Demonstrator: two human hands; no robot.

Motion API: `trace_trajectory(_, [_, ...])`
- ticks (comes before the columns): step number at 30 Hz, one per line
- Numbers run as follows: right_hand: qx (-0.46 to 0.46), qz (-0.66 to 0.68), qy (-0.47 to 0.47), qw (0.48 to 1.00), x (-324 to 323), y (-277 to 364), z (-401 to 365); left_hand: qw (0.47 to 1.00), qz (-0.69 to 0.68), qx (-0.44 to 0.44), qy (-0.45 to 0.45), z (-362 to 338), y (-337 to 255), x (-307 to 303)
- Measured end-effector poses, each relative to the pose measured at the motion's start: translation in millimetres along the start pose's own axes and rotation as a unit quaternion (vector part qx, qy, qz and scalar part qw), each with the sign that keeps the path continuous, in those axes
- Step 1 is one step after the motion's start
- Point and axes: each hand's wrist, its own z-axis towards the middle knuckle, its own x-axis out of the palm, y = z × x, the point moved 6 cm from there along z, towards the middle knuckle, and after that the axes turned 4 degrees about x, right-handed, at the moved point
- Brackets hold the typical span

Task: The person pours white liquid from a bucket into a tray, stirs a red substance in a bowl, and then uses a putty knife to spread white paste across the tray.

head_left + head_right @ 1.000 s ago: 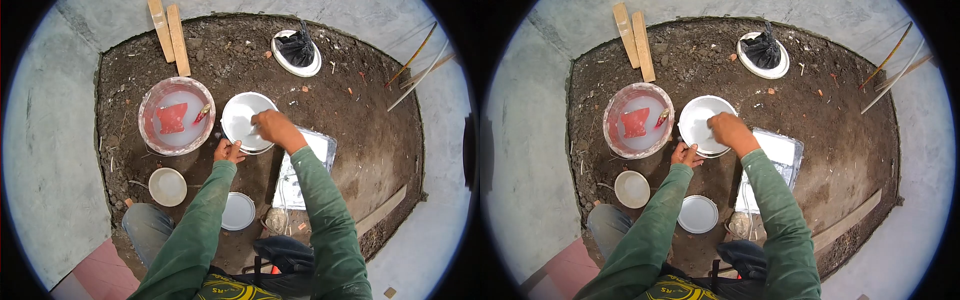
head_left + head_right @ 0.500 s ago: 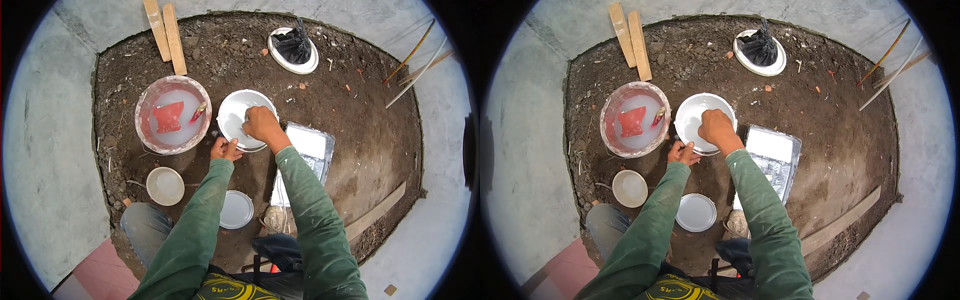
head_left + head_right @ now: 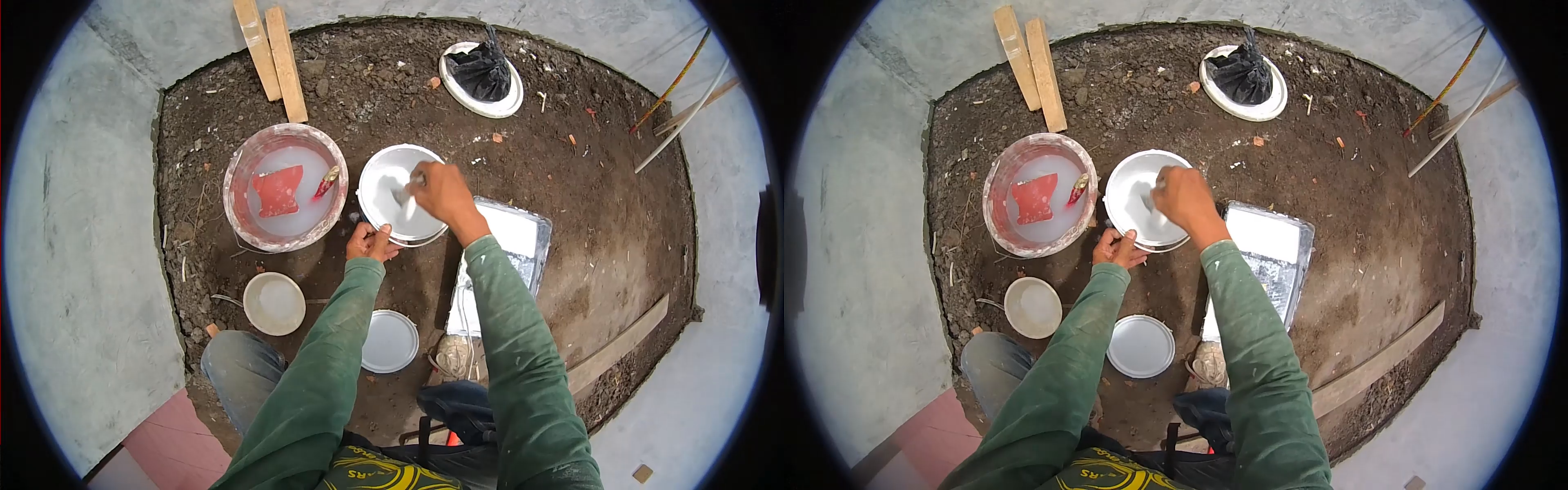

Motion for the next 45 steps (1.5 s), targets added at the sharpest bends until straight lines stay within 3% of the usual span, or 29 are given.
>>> trace_trajectory(2, [0.045, 0.022, -0.091, 0.995, -22, -1, 0, 1.0, 0.019, -0.007, 0.001, 2, 0, -4])
trace_trajectory(4, [0.075, -0.028, -0.101, 0.992, -7, -9, 0, 0.999, 0.036, -0.02, 0.016, 4, 5, -4])
trace_trajectory(6, [0.036, -0.115, -0.049, 0.991, 17, -7, -9, 0.999, 0.024, -0.005, 0.021, 6, 7, -6])
trace_trajectory(10, [0.047, -0.049, -0.031, 0.997, 10, 1, -13, 1.0, 0.009, -0.01, 0.024, 10, 12, -8])
trace_trajectory(12, [0.06, 0.027, -0.101, 0.993, -6, -2, -9, 1.0, 0.009, -0.009, 0.026, 7, 9, -6])
trace_trajectory(14, [0.066, 0.01, -0.112, 0.991, -6, -4, -8, 1.0, 0.007, -0.003, 0.026, 6, 7, -6])
trace_trajectory(16, [0.05, -0.076, -0.096, 0.991, 11, -4, -10, 1.0, 0.003, 0.002, 0.022, 7, 7, -6])
trace_trajectory(17, [0.053, -0.08, -0.034, 0.995, 25, -3, -10, 1.0, 0.002, 0.003, 0.023, 9, 7, -5])
trace_trajectory(20, [0.082, -0.018, -0.014, 0.996, 16, -1, -8, 1.0, -0.014, 0.006, 0.011, 8, 10, -8])
trace_trajectory(22, [0.068, 0.053, -0.071, 0.994, -6, -5, -5, 1.0, -0.021, 0.004, 0.008, 8, 8, -6])
trace_trajectory(25, [0.062, 0.043, -0.128, 0.989, -15, -8, -3, 1.0, -0.009, 0.008, 0.016, 6, 6, -5])
trace_trajectory(27, [0.06, -0.091, -0.063, 0.992, 6, -10, 0, 1.0, -0.001, 0.01, 0.019, 6, 5, -4])
trace_trajectory(32, [0.087, -0.011, -0.013, 0.996, -1, -7, -8, 1.0, -0.017, -0.001, 0.004, 5, 7, -5])
trace_trajectory(34, [0.08, 0.064, -0.093, 0.99, -19, -10, -7, 1.0, -0.014, -0.001, 0.002, 5, 7, -4])
trace_trajectory(36, [0.064, 0.042, -0.126, 0.989, -12, -13, -7, 1.0, -0.015, 0.006, 0.008, 5, 3, -3])
trace_trajectory(39, [0.06, -0.084, -0.055, 0.993, 15, -9, -13, 1.0, -0.018, 0.004, 0.012, 7, 5, -3])
trace_trajectory(42, [0.065, -0.008, -0.005, 0.998, 10, -13, -7, 1.0, -0.015, 0.008, 0.014, 7, 6, -3])
trace_trajectory(45, [0.054, 0.044, -0.09, 0.993, -13, -12, -7, 1.0, -0.012, 0.011, 0.006, 4, 3, -3])
